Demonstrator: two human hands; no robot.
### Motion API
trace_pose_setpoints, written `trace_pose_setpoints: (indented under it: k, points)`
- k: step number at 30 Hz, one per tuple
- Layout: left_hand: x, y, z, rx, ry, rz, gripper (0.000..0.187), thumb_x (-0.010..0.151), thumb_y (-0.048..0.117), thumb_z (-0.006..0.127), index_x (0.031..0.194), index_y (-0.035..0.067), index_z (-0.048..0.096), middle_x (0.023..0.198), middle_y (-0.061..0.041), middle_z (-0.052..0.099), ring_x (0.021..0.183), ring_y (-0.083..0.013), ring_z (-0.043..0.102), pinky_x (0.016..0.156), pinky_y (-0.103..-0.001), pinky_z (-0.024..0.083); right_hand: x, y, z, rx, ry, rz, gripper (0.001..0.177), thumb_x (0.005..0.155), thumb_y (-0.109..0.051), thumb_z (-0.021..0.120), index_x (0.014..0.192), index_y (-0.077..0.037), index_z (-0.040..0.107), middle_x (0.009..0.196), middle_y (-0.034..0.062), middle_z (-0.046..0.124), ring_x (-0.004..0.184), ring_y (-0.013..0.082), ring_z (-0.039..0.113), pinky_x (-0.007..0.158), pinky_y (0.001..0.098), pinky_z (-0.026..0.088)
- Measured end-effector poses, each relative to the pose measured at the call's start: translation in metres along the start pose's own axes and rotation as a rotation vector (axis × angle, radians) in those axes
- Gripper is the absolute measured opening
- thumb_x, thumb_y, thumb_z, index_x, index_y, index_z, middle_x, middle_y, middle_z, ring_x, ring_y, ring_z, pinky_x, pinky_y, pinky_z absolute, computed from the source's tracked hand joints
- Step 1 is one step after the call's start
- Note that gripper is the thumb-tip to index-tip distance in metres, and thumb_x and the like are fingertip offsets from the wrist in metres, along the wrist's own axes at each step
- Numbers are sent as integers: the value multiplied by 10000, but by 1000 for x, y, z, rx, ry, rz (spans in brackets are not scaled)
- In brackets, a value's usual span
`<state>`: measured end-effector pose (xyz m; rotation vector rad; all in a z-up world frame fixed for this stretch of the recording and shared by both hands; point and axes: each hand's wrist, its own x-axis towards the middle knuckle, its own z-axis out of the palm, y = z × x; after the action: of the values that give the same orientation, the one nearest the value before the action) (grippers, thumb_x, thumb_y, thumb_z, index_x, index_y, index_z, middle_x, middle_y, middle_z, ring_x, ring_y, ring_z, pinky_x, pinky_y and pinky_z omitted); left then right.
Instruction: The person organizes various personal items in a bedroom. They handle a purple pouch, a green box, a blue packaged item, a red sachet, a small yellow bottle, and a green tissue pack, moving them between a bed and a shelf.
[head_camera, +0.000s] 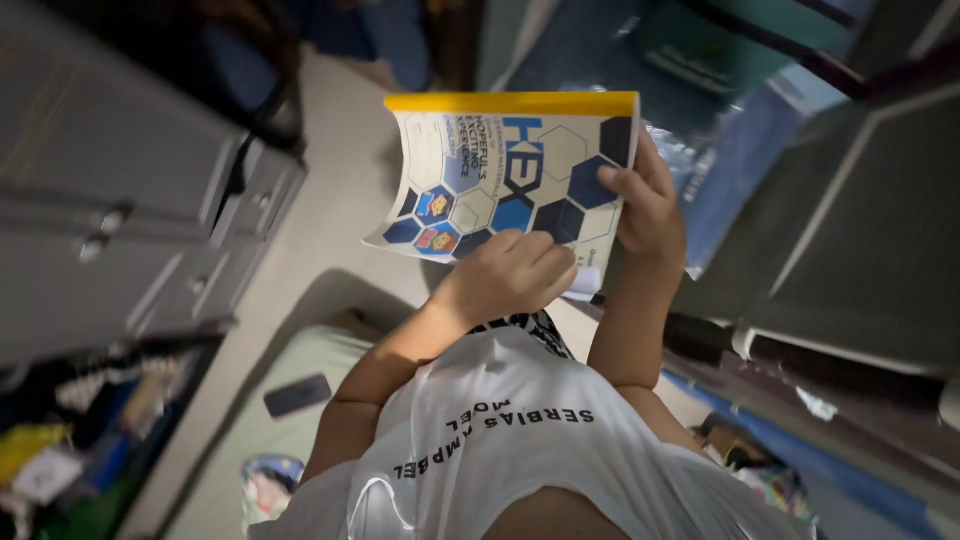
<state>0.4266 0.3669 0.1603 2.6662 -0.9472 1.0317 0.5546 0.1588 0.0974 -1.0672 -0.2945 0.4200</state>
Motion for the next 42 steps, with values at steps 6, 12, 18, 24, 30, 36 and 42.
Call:
trace_pose_setpoints:
  k: [6,12,18,24,30,36,42]
  points:
    - [58,-18,61,-84,42,124,127,892,167,681,943,169,565,897,35,502,831,-119,559,658,-267,433,-1,-19,-50,86,389,-153,495,984,46,545,1472,-4,474,1334,160,630,1185,236,668,1057,358,548]
    - [83,-13,132,-408,-128,102,348,860,135,664,1204,87,650,899,-1,572,824,-154,613,657,-295,480,-6,-18,-126,-75,566,-170,350,1072,-74,518,1418,-27,499,1291,119,661,1123,176,684,979,311,564]
    - [85,-7,170,-593,-273,32,531,792,21,646,1322,50,645,870,-71,608,768,-236,627,648,-358,517,8,-39,-142,-753,752,-180,337,1029,-83,676,1339,-55,547,1052,53,628,930,106,590,811,253,493]
    - [93,-10,185,-651,-317,5,580,733,3,654,1308,85,651,882,-87,624,795,-275,646,667,-394,531,29,-95,-69,-1384,662,-295,255,990,-28,718,1239,-65,678,1205,74,612,1068,237,569,816,339,495]
    - [102,-4,209,-489,-506,184,353,727,55,701,1080,68,709,876,-109,658,785,-271,667,576,-390,522,53,-110,-2,-1500,345,-310,333,964,-13,711,1284,-55,630,1429,163,531,1240,376,577,976,413,538]
    - [105,-16,228,-792,-393,232,128,660,53,732,778,45,682,837,-120,680,850,-309,690,676,-444,538,108,-95,-14,-1631,498,-371,643,895,34,718,1481,-69,477,1612,204,340,1338,441,539,1038,451,533]
    - [112,-33,233,-1052,-272,185,195,627,-1,743,807,7,668,913,-138,685,835,-319,676,750,-437,558,139,-89,-46,-1642,649,-243,781,880,45,710,1568,-2,344,1595,216,350,1172,420,585,936,456,530]
